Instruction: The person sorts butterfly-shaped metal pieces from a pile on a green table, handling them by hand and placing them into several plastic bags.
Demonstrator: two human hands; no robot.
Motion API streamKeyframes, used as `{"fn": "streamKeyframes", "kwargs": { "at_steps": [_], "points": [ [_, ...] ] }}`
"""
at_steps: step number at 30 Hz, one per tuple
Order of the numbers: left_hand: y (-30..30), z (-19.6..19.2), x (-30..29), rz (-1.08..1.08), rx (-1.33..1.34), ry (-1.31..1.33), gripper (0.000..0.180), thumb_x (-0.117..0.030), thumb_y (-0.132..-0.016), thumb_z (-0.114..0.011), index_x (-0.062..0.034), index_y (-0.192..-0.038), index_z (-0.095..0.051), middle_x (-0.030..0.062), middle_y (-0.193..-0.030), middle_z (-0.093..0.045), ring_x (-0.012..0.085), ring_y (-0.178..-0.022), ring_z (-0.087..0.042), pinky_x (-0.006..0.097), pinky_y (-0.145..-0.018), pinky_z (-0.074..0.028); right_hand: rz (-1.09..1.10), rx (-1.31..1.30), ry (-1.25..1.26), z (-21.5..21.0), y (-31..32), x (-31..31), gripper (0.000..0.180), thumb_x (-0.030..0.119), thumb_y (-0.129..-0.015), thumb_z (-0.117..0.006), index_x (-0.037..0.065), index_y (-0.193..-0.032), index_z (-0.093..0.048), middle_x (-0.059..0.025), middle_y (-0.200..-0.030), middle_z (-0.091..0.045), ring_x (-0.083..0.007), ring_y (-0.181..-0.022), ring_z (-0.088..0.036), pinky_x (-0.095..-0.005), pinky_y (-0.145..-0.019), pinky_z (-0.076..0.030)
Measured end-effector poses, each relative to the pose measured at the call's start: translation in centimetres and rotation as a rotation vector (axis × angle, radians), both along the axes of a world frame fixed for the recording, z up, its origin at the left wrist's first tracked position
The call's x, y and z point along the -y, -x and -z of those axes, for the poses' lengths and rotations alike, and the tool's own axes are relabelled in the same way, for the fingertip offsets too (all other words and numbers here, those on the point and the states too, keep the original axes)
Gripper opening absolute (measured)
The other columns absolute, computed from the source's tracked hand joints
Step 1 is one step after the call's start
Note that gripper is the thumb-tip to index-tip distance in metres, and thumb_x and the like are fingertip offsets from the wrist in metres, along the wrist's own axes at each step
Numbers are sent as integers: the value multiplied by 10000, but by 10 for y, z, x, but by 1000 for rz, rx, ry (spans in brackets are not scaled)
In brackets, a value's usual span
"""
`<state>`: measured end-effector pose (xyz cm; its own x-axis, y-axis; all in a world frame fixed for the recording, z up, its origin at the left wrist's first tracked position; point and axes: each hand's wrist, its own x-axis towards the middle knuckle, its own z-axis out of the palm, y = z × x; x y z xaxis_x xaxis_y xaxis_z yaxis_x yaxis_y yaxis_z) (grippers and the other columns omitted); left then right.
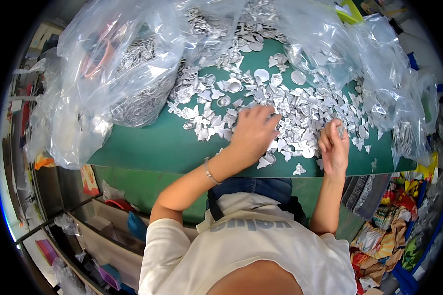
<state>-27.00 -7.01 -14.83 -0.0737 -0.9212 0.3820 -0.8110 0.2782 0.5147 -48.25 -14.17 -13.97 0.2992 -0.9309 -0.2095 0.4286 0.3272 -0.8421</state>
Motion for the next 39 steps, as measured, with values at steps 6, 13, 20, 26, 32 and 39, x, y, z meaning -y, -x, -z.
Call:
{"fn": "streamKeyframes", "kwargs": {
  "at_steps": [6,13,20,26,32,39],
  "points": [
    [21,8,12,-55,46,-69,384,-115,-730,-670,-55,-1088,-548,92,-1095,-509,281,-1007,-478,381,-814,-353,37,-595,99,2,35,-16,315,265,-973,-413,-1,-962,-582,55,-576,-339,-22,-506,-272,-193,-438,-204],
    [48,-2,64,100,-67,-52,489,-165,-720,-699,-68,-1166,-523,134,-1209,-433,296,-1059,-451,394,-868,-355,296,-664,278,11,45,-23,231,95,-933,-453,3,-1102,-582,22,-663,-470,-34,-576,-370,-189,-514,-309],
    [81,-6,37,360,158,-51,464,-210,-711,-688,-59,-1126,-543,117,-1177,-466,298,-1082,-438,431,-879,-337,216,-838,329,7,56,-27,172,41,-865,-549,12,-1017,-624,35,-665,-473,-35,-595,-386,-194,-516,-321],
    [68,-4,11,365,254,-90,279,-57,-723,-586,-52,-1002,-571,109,-1110,-502,280,-1086,-459,462,-931,-317,164,-808,403,10,57,-15,199,29,-821,-596,15,-1018,-625,21,-681,-475,-49,-571,-379,-214,-467,-300],
    [29,4,-6,201,174,-72,306,29,-694,-586,-67,-985,-595,91,-1072,-529,278,-1056,-501,496,-961,-311,145,-970,1097,3,-6,28,249,143,-767,-665,47,-995,-637,-87,-865,-613,-228,-626,-595,-326,-532,-462],
    [28,-14,-17,-13,-399,-162,238,-45,-842,-548,-20,-1078,-566,156,-1088,-565,278,-977,-560,354,-849,-446,192,-1148,1029,18,-19,38,80,112,-778,-620,65,-833,-653,-73,-801,-658,-264,-648,-632,-345,-531,-493]
  ]
}}
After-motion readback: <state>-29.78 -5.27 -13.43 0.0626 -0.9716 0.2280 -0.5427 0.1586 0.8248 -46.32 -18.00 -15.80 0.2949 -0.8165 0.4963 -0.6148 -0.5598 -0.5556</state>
